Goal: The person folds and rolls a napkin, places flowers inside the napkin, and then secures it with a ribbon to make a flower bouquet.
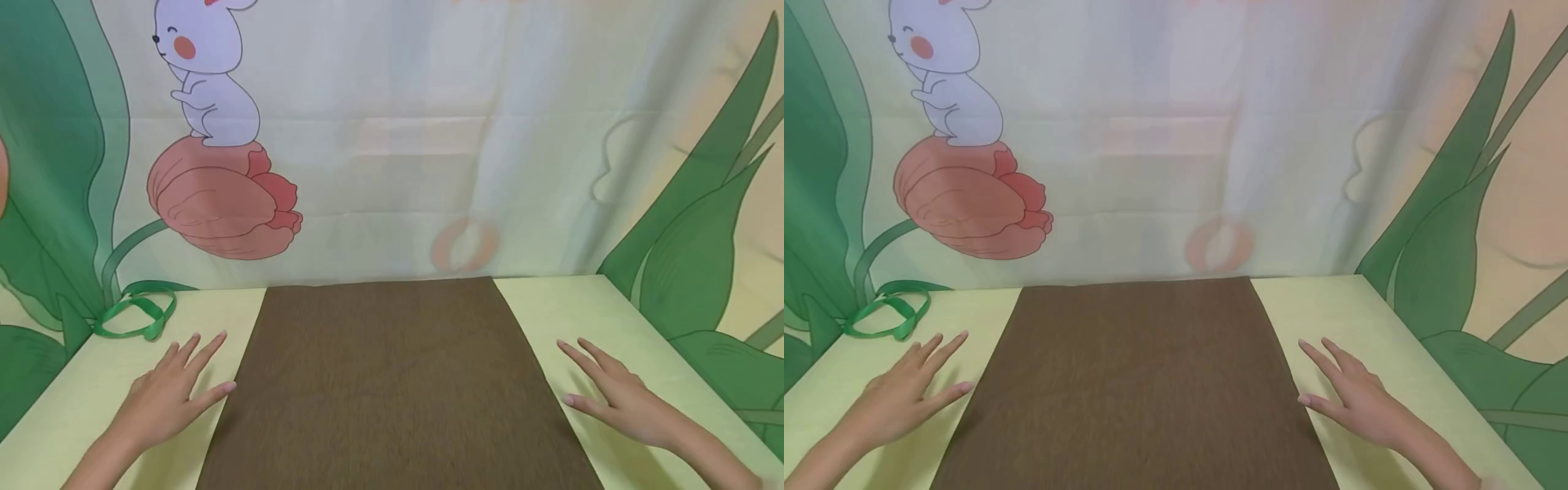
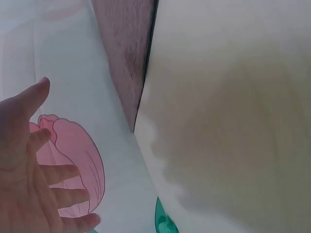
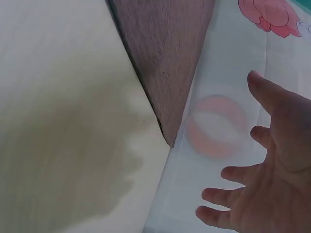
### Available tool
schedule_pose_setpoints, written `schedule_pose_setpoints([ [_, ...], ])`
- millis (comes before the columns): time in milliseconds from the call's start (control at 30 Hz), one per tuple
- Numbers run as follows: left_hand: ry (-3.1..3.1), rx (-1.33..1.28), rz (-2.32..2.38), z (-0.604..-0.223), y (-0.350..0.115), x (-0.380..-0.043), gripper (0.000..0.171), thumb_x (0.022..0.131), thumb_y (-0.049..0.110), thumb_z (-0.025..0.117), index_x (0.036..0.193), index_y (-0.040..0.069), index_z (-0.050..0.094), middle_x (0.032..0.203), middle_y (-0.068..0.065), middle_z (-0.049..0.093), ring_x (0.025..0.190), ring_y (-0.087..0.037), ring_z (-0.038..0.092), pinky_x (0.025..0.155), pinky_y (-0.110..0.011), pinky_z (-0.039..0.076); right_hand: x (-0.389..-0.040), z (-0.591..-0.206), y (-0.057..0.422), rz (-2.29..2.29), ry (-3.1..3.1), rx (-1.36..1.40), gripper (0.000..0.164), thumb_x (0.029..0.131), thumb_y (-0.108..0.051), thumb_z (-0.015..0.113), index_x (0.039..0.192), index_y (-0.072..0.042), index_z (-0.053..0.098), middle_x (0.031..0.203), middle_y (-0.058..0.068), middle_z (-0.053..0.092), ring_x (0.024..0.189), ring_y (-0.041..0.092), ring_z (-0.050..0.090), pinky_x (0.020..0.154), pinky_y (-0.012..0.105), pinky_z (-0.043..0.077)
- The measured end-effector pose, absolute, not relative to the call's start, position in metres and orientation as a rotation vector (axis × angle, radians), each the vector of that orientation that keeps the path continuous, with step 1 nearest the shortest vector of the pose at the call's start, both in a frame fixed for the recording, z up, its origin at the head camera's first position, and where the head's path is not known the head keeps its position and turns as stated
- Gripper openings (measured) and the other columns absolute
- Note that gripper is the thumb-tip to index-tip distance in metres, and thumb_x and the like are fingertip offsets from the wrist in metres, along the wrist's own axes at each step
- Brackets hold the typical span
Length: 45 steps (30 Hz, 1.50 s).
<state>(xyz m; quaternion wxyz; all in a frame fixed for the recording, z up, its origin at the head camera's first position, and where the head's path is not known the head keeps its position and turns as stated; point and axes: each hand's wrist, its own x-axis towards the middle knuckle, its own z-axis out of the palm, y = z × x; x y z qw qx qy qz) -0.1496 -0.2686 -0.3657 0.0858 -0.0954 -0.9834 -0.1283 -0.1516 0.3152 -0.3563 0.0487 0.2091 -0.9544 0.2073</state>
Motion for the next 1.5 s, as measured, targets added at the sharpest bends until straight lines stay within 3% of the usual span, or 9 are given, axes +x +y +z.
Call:
schedule_pose_setpoints([
  [100, -2.948, -0.296, -0.42, -0.368, -0.265, -0.15, 0.075, 0.085, 0.055, 0.052, 0.144, 0.019, 0.024, 0.136, -0.03, 0.032, 0.12, -0.053, 0.031, 0.074, -0.069, 0.033, -0.145, -0.359, 0.314, 0.688, -2.931, 0.655, 0.07, 0.086, -0.033, 0.061, 0.144, -0.027, 0.022, 0.139, 0.02, 0.027, 0.121, 0.045, 0.03, 0.081, 0.063, 0.03],
  [300, -2.975, -0.323, -0.527, -0.372, -0.257, -0.148, 0.075, 0.084, 0.051, 0.056, 0.142, 0.012, 0.028, 0.13, -0.032, 0.038, 0.11, -0.051, 0.044, 0.073, -0.063, 0.039, -0.136, -0.365, 0.312, 0.741, -2.989, 0.68, 0.07, 0.087, -0.035, 0.06, 0.144, -0.025, 0.022, 0.133, 0.009, 0.035, 0.116, 0.03, 0.041, 0.08, 0.039, 0.043],
  [400, -3.01, -0.323, -0.58, -0.374, -0.254, -0.147, 0.077, 0.083, 0.05, 0.058, 0.142, 0.01, 0.029, 0.129, -0.031, 0.041, 0.108, -0.049, 0.047, 0.073, -0.06, 0.04, -0.134, -0.37, 0.314, 0.926, -3.028, 0.722, 0.068, 0.089, -0.03, 0.059, 0.144, -0.018, 0.022, 0.132, 0.015, 0.036, 0.108, 0.029, 0.047, 0.074, 0.03, 0.045],
  [633, -3.14, -0.274, -0.659, -0.373, -0.248, -0.15, 0.085, 0.077, 0.048, 0.066, 0.14, 0.006, 0.029, 0.119, -0.029, 0.047, 0.097, -0.04, 0.056, 0.069, -0.052, 0.044, -0.129, -0.378, 0.317, 1.221, -3.052, 0.741, 0.065, 0.091, -0.021, 0.056, 0.143, -0.006, 0.019, 0.125, 0.025, 0.039, 0.093, 0.005, 0.051, 0.065, 0.025, 0.043],
  [933, -3.224, -0.196, -0.671, -0.38, -0.246, -0.157, 0.092, 0.068, 0.04, 0.076, 0.136, -0.001, 0.031, 0.104, -0.029, 0.048, 0.083, -0.033, 0.057, 0.063, -0.045, 0.045, -0.129, -0.381, 0.32, 1.714, -3.138, 0.355, 0.07, 0.092, -0.019, 0.054, 0.142, -0.001, 0.009, 0.124, 0.032, 0.033, 0.094, 0.026, 0.055, 0.064, 0.036, 0.048],
  [1133, -3.248, -0.153, -0.683, -0.381, -0.243, -0.161, 0.097, 0.062, 0.036, 0.081, 0.135, -0.005, 0.03, 0.101, -0.033, 0.045, 0.078, -0.032, 0.056, 0.059, -0.043, 0.045, -0.124, -0.385, 0.324, 1.939, -3.118, 0.293, 0.067, 0.092, -0.016, 0.052, 0.14, 0.0, 0.01, 0.116, 0.024, 0.035, 0.088, 0.024, 0.056, 0.062, 0.034, 0.046],
  [1233, -3.251, -0.139, -0.678, -0.381, -0.241, -0.161, 0.099, 0.06, 0.033, 0.083, 0.134, -0.006, 0.03, 0.1, -0.033, 0.045, 0.077, -0.031, 0.055, 0.061, -0.045, 0.045, -0.121, -0.388, 0.327, 1.979, -3.088, 0.402, 0.055, 0.092, -0.012, 0.051, 0.139, -0.019, 0.024, 0.108, 0.017, 0.041, 0.083, 0.018, 0.056, 0.059, 0.03, 0.045],
  [1367, -3.262, -0.133, -0.666, -0.381, -0.24, -0.162, 0.097, 0.059, 0.033, 0.084, 0.13, -0.008, 0.033, 0.1, -0.031, 0.047, 0.082, -0.034, 0.055, 0.065, -0.048, 0.045, -0.12, -0.391, 0.329, 2.142, -3.018, 0.577, 0.049, 0.093, -0.007, 0.047, 0.121, -0.047, 0.04, 0.094, 0.006, 0.048, 0.074, 0.009, 0.052, 0.055, 0.023, 0.04],
  [1500, -3.265, -0.155, -0.674, -0.382, -0.241, -0.163, 0.093, 0.06, 0.031, 0.084, 0.127, -0.01, 0.034, 0.1, -0.03, 0.052, 0.088, -0.039, 0.055, 0.067, -0.048, 0.045, -0.12, -0.392, 0.329, 2.331, -2.907, 0.785, 0.05, 0.093, -0.001, 0.044, 0.123, -0.04, 0.043, 0.083, -0.002, 0.048, 0.071, 0.004, 0.049, 0.05, 0.023, 0.031],
])
